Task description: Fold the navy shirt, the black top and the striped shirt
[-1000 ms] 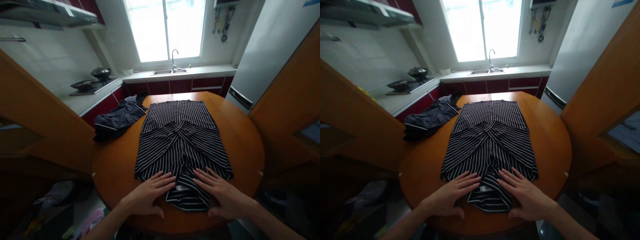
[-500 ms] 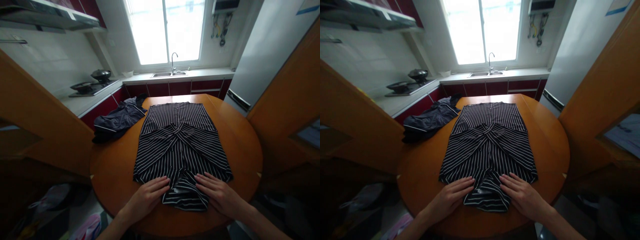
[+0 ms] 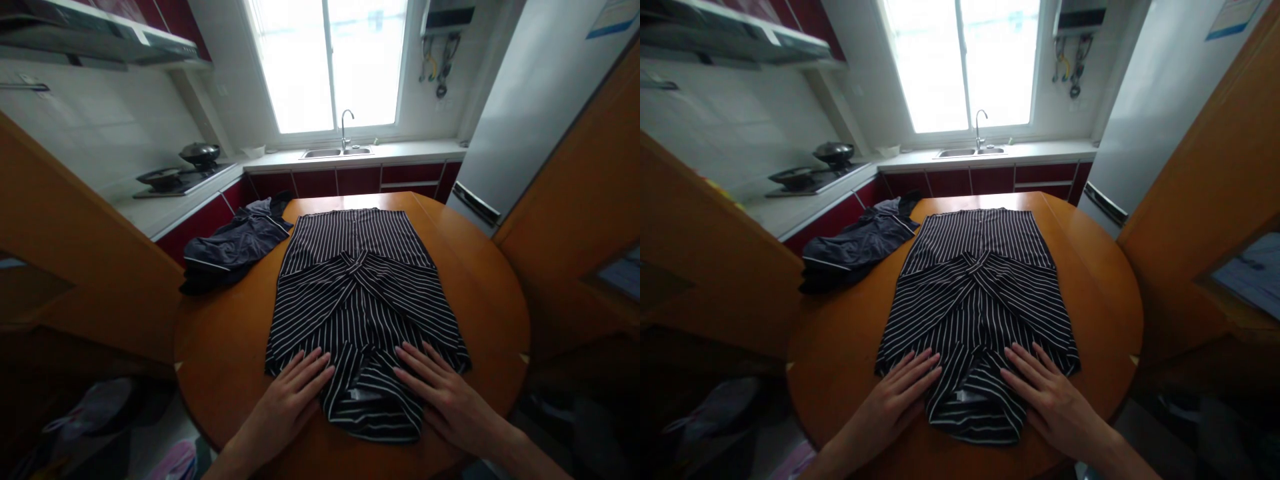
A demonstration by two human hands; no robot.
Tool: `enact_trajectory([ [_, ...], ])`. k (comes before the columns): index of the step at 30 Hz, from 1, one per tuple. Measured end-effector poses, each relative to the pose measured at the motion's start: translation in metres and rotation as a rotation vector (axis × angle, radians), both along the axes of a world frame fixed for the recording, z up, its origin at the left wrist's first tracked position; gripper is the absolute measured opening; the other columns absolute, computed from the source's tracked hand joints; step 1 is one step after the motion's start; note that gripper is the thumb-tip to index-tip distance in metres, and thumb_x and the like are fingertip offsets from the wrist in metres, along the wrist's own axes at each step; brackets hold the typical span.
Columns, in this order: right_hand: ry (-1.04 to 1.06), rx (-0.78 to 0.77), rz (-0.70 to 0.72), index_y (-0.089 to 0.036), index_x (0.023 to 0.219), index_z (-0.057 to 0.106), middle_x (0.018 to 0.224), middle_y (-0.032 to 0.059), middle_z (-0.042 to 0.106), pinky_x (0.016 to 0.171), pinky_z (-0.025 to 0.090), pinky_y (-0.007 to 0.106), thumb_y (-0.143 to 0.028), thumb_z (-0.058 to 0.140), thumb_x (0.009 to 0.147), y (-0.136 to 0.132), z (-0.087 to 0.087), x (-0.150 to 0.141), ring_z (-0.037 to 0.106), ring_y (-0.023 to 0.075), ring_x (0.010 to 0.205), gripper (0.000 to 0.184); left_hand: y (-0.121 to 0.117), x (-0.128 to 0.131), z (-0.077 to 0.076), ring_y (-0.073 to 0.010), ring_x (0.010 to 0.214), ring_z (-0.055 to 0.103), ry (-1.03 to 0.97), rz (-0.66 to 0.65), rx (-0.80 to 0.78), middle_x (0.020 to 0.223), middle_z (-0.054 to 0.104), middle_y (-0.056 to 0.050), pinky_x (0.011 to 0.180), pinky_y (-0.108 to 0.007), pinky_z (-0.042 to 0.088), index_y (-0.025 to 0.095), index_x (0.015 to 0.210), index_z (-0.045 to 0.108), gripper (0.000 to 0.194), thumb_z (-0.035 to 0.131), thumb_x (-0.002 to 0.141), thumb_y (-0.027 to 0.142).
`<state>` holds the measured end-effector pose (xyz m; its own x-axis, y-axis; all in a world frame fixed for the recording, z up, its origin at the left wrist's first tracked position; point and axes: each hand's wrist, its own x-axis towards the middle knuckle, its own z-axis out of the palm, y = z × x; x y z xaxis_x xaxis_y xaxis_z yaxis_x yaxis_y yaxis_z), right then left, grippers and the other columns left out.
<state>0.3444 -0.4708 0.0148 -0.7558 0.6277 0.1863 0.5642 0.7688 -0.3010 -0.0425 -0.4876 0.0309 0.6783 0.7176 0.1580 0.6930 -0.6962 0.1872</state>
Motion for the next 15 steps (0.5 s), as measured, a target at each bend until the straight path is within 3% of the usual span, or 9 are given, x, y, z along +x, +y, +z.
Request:
enact_trajectory([
  [4, 0.037, 0.043, -0.046, -0.037, 0.157, 0.029, 0.161, -0.0002, 0.031, 0.123, 0.021, 0.056, -0.014, 0.049, 0.094, 0.0, -0.006, 0.016, 0.026, 0.0265, 0.149, 0.069, 0.006, -0.031, 0.003, -0.0228, 0.142, 0.043, -0.04, 0.019, 0.101, 0.15, 0.051, -0.002, 0.116, -0.045, 0.042, 0.032, 0.153, 0.038, 0.057, 0.046, 0.1, 0.013],
  [9, 0.053, 0.143, -0.124, -0.036, 0.157, 0.029, 0.157, -0.0003, 0.04, 0.122, 0.029, 0.051, -0.011, 0.043, 0.095, 0.01, -0.023, 0.051, 0.033, 0.0236, 0.147, 0.068, 0.012, -0.072, 0.01, -0.0191, 0.135, 0.052, -0.021, 0.043, 0.112, 0.146, 0.056, -0.001, 0.11, -0.036, 0.049, 0.031, 0.149, 0.046, 0.057, 0.04, 0.098, 0.006],
  [15, 0.002, 0.338, -0.258, -0.028, 0.158, 0.028, 0.158, 0.0027, 0.039, 0.123, 0.027, 0.044, -0.002, 0.035, 0.093, 0.022, -0.036, 0.075, 0.036, 0.0202, 0.146, 0.07, 0.019, -0.079, 0.007, -0.0202, 0.127, 0.058, -0.046, 0.098, 0.207, 0.136, 0.063, -0.006, 0.107, -0.037, 0.052, 0.026, 0.141, 0.056, 0.045, 0.044, 0.1, 0.011],
])
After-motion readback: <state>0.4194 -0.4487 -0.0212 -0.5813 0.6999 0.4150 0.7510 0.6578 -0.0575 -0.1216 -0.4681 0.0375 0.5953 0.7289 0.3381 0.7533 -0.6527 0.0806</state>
